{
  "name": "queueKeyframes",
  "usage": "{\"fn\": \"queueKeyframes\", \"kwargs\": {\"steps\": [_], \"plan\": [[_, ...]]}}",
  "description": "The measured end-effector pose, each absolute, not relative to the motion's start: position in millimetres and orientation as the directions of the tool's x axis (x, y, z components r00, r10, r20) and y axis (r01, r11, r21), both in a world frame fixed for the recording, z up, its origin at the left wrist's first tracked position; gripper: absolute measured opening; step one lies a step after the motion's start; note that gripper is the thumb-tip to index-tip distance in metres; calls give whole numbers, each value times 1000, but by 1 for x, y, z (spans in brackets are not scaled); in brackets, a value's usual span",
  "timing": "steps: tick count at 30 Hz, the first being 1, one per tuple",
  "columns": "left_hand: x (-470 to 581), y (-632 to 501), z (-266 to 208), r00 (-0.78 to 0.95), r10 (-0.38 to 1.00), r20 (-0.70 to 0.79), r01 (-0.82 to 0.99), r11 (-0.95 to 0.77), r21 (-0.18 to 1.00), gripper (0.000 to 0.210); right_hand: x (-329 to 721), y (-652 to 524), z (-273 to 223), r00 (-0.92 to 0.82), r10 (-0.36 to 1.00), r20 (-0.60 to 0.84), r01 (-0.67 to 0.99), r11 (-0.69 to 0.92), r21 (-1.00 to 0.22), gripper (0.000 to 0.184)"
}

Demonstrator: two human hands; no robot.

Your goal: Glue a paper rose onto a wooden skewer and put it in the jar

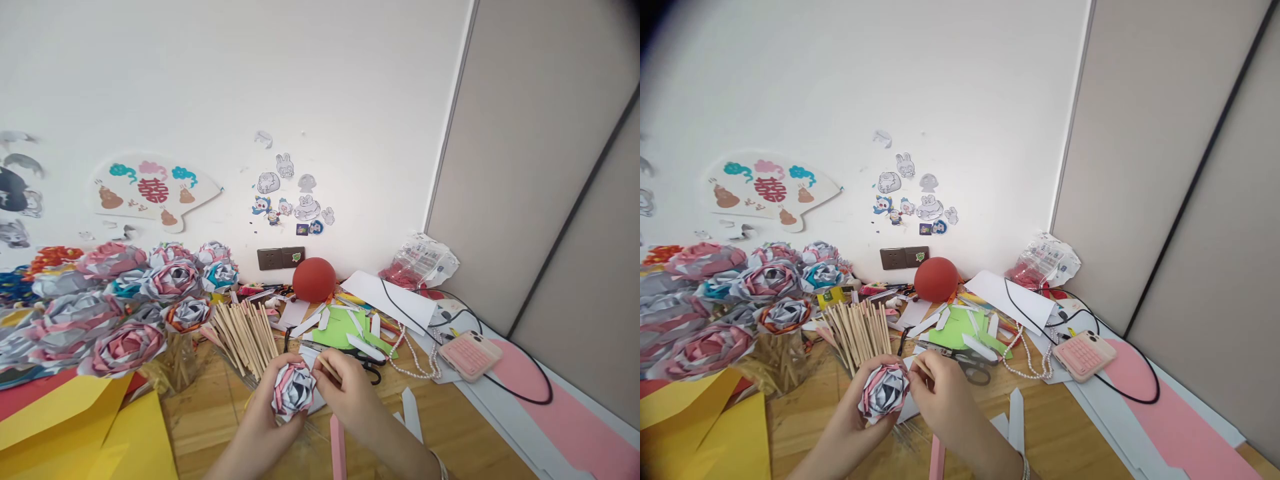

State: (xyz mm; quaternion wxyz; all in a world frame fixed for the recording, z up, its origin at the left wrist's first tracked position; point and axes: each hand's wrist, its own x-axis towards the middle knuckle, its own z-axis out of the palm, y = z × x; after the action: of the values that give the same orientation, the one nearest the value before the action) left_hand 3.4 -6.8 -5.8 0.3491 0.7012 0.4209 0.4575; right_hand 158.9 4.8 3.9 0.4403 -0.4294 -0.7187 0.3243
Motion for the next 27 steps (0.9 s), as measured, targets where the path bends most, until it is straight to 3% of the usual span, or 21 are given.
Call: {"fn": "queueKeyframes", "kwargs": {"steps": [6,10,13,20,27], "plan": [[3,-9,-4,240,922,304,244,-361,900,49,161,3,8,-232,889,394,430,457,-779,19],[3,-10,-1,251,927,279,186,-329,926,48,162,7,7,-346,904,250,177,325,-929,18],[3,-9,3,230,922,312,164,-353,921,43,162,11,4,-344,910,230,56,265,-963,14],[4,-6,-1,177,912,370,217,-403,889,42,158,11,-2,-185,890,416,387,455,-802,16],[5,-6,-3,156,897,414,281,-442,852,42,157,12,-4,-166,908,385,383,419,-823,12]]}}
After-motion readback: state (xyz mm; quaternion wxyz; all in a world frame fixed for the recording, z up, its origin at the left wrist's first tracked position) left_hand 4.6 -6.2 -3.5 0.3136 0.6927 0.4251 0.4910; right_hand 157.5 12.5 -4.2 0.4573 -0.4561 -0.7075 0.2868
